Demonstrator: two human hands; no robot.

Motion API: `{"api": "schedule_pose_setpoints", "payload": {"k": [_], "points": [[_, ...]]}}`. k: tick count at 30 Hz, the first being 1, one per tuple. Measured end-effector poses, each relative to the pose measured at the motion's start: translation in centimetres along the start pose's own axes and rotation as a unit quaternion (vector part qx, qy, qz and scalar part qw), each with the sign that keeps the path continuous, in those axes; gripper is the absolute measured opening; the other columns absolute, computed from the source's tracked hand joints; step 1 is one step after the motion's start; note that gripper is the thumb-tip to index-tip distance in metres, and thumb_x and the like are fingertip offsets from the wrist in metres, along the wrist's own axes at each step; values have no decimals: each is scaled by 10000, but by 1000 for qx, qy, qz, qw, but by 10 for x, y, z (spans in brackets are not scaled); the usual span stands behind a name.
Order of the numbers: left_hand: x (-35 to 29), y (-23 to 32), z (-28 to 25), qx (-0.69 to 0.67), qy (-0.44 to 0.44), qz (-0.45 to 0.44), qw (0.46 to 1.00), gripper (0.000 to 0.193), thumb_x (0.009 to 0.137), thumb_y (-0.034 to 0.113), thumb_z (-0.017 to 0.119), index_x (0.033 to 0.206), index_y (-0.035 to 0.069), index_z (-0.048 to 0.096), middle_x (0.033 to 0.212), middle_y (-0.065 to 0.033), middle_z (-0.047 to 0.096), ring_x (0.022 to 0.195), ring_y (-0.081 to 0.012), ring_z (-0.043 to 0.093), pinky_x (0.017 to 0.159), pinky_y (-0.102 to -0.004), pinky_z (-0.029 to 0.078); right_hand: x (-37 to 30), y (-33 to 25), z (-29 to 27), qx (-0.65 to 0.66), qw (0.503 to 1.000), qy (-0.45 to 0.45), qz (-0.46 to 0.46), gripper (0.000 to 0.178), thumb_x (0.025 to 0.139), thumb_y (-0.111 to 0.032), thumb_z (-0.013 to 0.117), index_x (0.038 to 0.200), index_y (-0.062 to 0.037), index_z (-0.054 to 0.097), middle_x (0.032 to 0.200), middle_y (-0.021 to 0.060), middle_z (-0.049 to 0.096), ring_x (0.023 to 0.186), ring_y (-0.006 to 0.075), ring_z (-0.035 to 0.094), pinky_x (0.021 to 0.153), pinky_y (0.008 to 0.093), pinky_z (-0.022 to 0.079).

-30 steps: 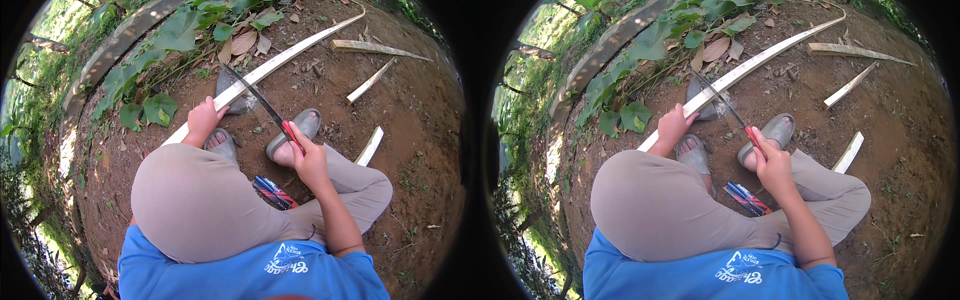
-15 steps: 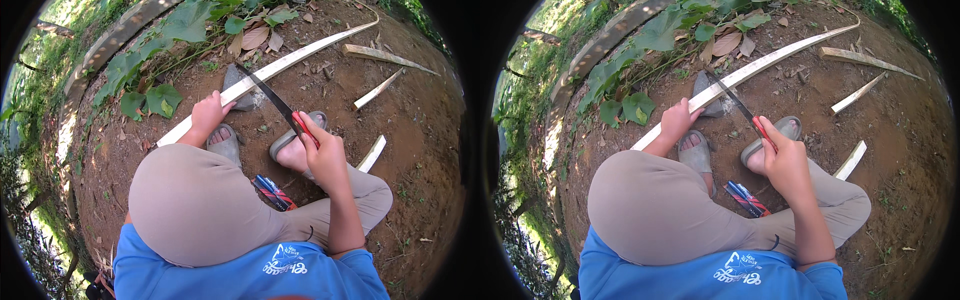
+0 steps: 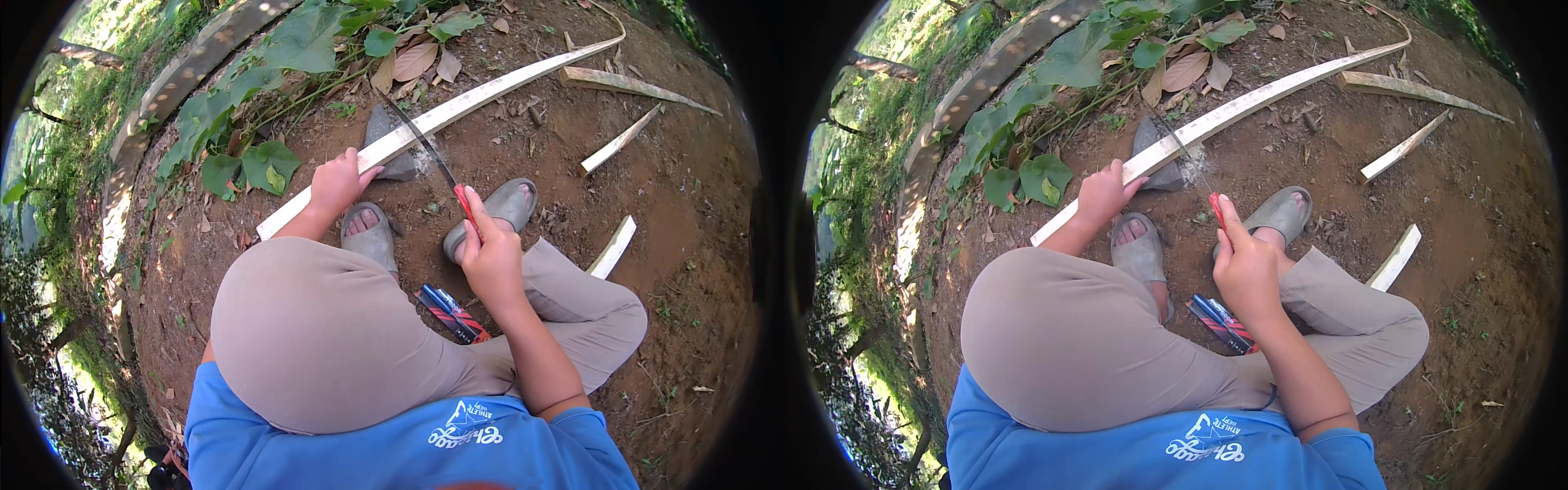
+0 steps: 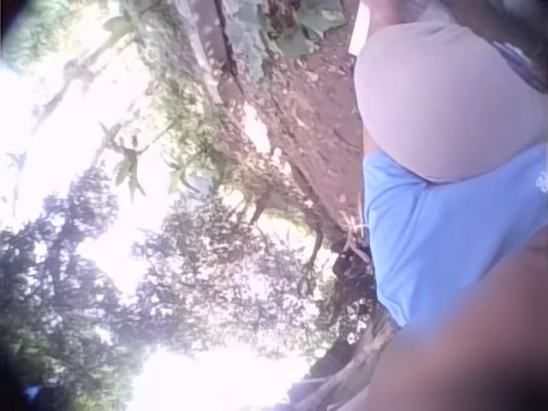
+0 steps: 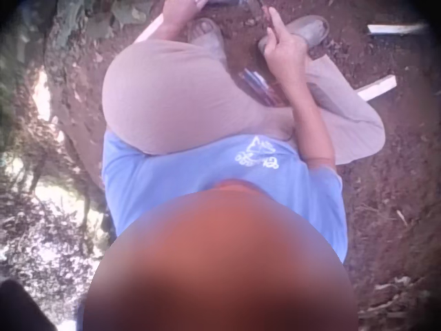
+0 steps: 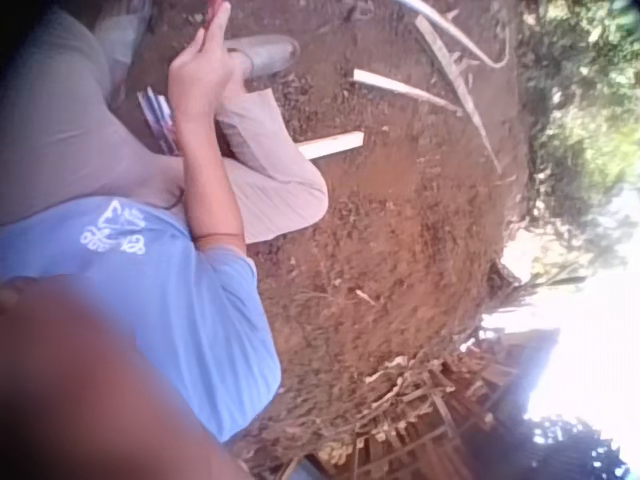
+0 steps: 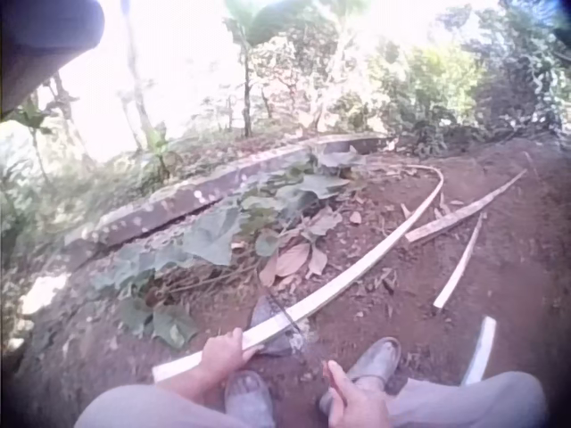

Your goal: The person saws a piece of wood while holding it against a stone on the ground.

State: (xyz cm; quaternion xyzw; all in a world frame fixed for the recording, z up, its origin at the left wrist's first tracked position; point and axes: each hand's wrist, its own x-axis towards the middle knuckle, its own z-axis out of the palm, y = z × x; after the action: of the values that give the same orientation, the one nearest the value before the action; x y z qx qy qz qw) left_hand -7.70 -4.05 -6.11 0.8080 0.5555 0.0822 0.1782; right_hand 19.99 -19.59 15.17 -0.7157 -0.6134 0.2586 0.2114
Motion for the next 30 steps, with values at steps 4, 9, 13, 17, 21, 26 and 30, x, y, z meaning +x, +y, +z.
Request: {"api": "schedule_pose_setpoints", "payload": {"k": [4, 9, 13, 17, 21, 26, 30], "points": [[2, 0, -4, -1, -14, -7, 1000, 696, 1098, 702, 729, 1126, 9, 666, 929, -253, 831, 833, -474, 837, 729, -571, 673, 3, 2, 23, -6, 1000, -12, -9, 666, 1104, -61, 724, 1753, -103, 577, 800, 292, 757, 740, 487, 778, 673, 577, 572], [4, -6, -1, -6, -30, -3, 1000, 669, 1117, 679, 715, 1129, 12, 671, 942, -261, 839, 828, -478, 838, 729, -568, 674, -16, -7, 37, 25, 999, -38, 10, 776, 1109, -17, 680, 1838, -64, 418, 797, 326, 728, 745, 519, 754, 687, 595, 566], [7, -26, 7, -16, -21, 29, 999, 641, 1122, 645, 725, 1137, 9, 644, 965, -274, 836, 847, -503, 829, 762, -596, 668, -36, -8, 62, 69, 995, 11, -74, 836, 1106, 6, 667, 1864, -31, 316, 1340, 394, 773, 963, 543, 803, 818, 578, 638], [16, -39, 10, 4, -35, 61, 998, 621, 1122, 633, 730, 1143, 20, 630, 991, -263, 838, 869, -479, 837, 765, -578, 671, -54, 2, 74, 62, 997, -50, -1, 835, 1117, 8, 662, 1871, -45, 308, 1371, 385, 769, 981, 555, 799, 850, 583, 641], [25, -38, -3, 16, -13, 100, 995, 645, 1092, 672, 744, 1107, 34, 645, 949, -233, 835, 837, -444, 838, 734, -548, 670, -64, 3, 66, 86, 995, -41, 14, 827, 1129, -2, 666, 1876, -62, 316, 1090, 330, 804, 879, 518, 792, 786, 563, 621], [35, -25, -18, 54, -39, 71, 995, 695, 1062, 738, 736, 1076, 46, 664, 909, -214, 830, 829, -434, 837, 723, -540, 661, -60, -6, 44, 184, 980, -62, 49, 847, 1124, -8, 685, 1882, -67, 313, 914, 242, 756, 776, 378, 779, 756, 489, 607], [30, -17, -27, 36, -38, 51, 997, 734, 1049, 768, 731, 1097, 36, 700, 907, -207, 836, 828, -424, 841, 731, -542, 665, -60, -11, 30, 217, 972, -89, 8, 953, 1072, 1, 749, 1895, -43, 270, 951, 123, 684, 797, 211, 701, 820, 390, 601]]}}
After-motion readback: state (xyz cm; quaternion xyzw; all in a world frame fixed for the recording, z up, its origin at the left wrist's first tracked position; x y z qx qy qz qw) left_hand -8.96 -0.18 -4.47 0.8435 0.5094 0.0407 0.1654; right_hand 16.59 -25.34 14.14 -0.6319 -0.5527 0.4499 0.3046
